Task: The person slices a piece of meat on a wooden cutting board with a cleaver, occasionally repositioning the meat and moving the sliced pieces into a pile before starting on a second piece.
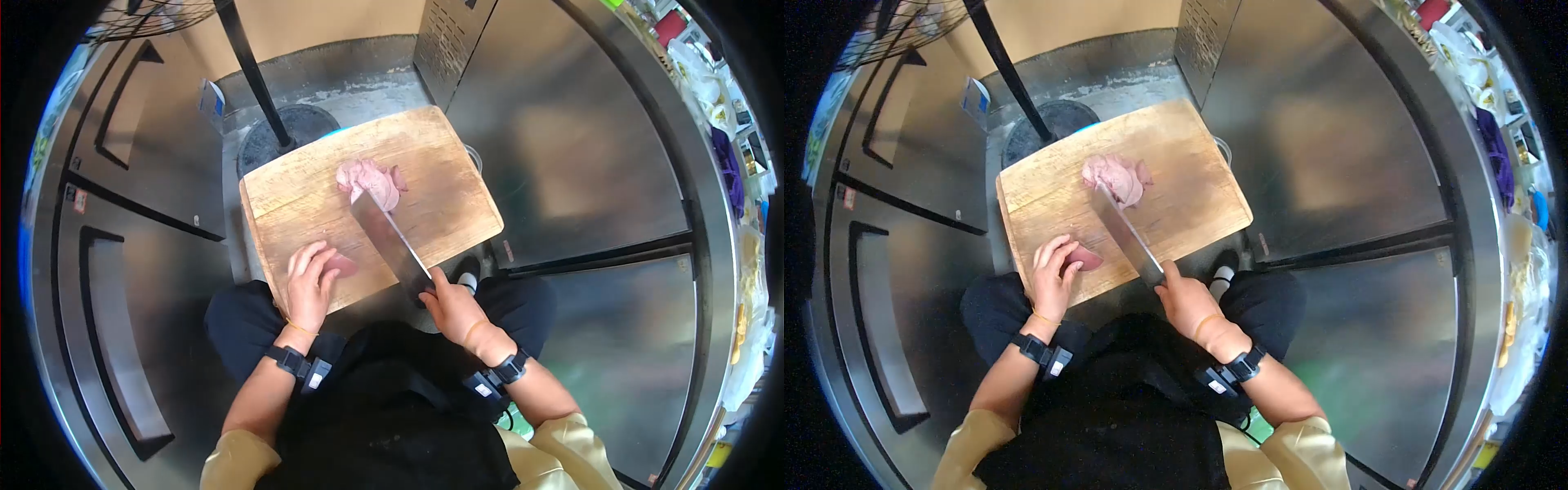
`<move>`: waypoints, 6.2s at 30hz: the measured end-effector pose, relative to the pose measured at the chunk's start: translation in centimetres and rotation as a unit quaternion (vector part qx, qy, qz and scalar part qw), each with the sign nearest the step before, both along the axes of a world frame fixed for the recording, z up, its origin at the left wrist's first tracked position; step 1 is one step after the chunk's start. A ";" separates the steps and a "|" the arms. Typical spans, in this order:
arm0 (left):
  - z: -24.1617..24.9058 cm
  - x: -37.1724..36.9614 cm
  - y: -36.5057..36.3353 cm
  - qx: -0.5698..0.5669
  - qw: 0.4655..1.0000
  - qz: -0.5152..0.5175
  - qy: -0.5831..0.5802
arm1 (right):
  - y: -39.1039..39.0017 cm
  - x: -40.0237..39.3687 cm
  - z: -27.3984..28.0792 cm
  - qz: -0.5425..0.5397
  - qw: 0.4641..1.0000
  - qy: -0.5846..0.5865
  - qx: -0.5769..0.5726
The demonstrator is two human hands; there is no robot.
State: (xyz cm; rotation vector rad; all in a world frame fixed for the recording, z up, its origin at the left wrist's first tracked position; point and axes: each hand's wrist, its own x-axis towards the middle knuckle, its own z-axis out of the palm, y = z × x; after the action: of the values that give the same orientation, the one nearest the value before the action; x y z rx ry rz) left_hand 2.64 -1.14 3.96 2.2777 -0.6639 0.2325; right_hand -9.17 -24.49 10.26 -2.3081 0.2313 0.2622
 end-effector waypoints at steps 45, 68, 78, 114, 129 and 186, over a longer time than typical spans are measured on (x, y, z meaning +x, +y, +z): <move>-5.7 0.3 1.4 0.049 0.999 -0.006 -0.015 | 2.3 6.5 1.6 0.244 0.960 0.042 -0.130; -5.1 1.5 0.6 -0.022 1.000 0.005 -0.004 | 1.7 8.8 0.1 0.288 0.950 0.086 -0.084; -4.6 1.2 0.3 -0.022 1.000 0.004 -0.004 | 3.8 8.3 -1.9 0.241 0.964 0.036 -0.109; 5.3 -0.6 -4.1 -0.575 0.557 -0.141 0.582 | -1.0 2.4 2.2 0.004 0.796 0.099 0.597; 1.4 6.8 -11.4 -0.457 0.704 0.053 0.541 | -7.8 1.6 -1.7 -0.116 0.638 0.005 0.761; -5.8 0.3 -1.9 0.088 0.990 -0.093 0.053 | -3.1 2.2 1.7 0.180 0.978 -0.026 -0.103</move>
State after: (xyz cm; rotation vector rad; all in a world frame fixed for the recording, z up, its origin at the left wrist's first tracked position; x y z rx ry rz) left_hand 2.91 -3.02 -1.81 2.3560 -0.8650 -0.0381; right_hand -6.99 -27.61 11.92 -2.5519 -0.1990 0.3734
